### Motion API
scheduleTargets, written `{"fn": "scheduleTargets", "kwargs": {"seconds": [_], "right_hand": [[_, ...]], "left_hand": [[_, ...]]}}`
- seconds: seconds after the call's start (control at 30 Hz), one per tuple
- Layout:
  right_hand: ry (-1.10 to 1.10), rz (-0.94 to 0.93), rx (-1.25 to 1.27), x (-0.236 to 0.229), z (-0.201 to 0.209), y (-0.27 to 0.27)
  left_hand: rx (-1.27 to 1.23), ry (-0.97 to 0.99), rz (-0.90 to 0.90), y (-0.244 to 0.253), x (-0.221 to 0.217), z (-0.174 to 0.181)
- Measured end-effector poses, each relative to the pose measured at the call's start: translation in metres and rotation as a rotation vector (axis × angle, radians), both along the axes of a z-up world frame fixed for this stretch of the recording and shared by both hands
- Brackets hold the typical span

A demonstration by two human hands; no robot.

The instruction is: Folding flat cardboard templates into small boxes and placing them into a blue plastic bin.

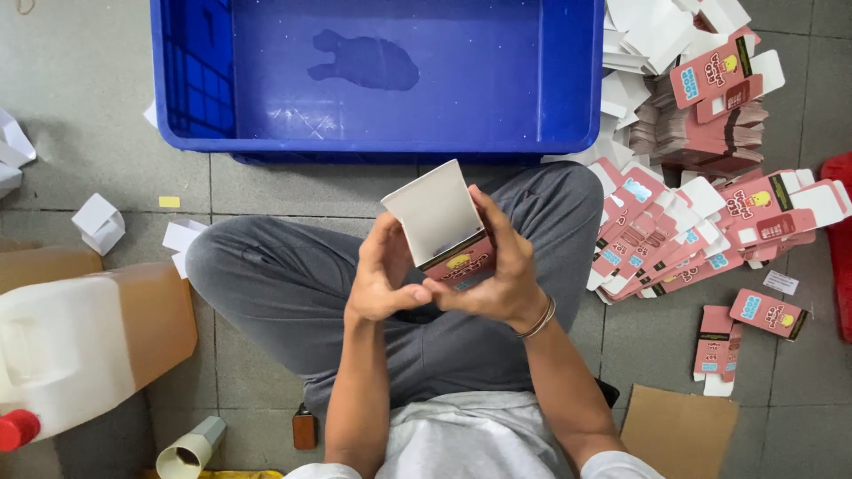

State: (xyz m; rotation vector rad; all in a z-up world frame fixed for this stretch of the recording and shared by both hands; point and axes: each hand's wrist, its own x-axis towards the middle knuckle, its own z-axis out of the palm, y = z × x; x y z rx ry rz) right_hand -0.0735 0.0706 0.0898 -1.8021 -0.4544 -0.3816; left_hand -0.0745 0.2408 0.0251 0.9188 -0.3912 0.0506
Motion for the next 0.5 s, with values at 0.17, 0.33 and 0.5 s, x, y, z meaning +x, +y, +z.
{"fn": "scheduleTargets", "kwargs": {"seconds": [0.17,0.33,0.5], "right_hand": [[0.025,0.071,-0.008,0.0,-0.003,-0.013],[0.054,0.195,0.039,0.007,0.011,-0.032],[0.071,0.248,0.016,0.006,0.022,-0.038]], "left_hand": [[0.077,0.014,0.184,-0.008,-0.011,0.021],[0.095,-0.144,0.204,-0.008,-0.005,0.03],[0.161,-0.163,0.195,-0.006,-0.001,0.038]]}}
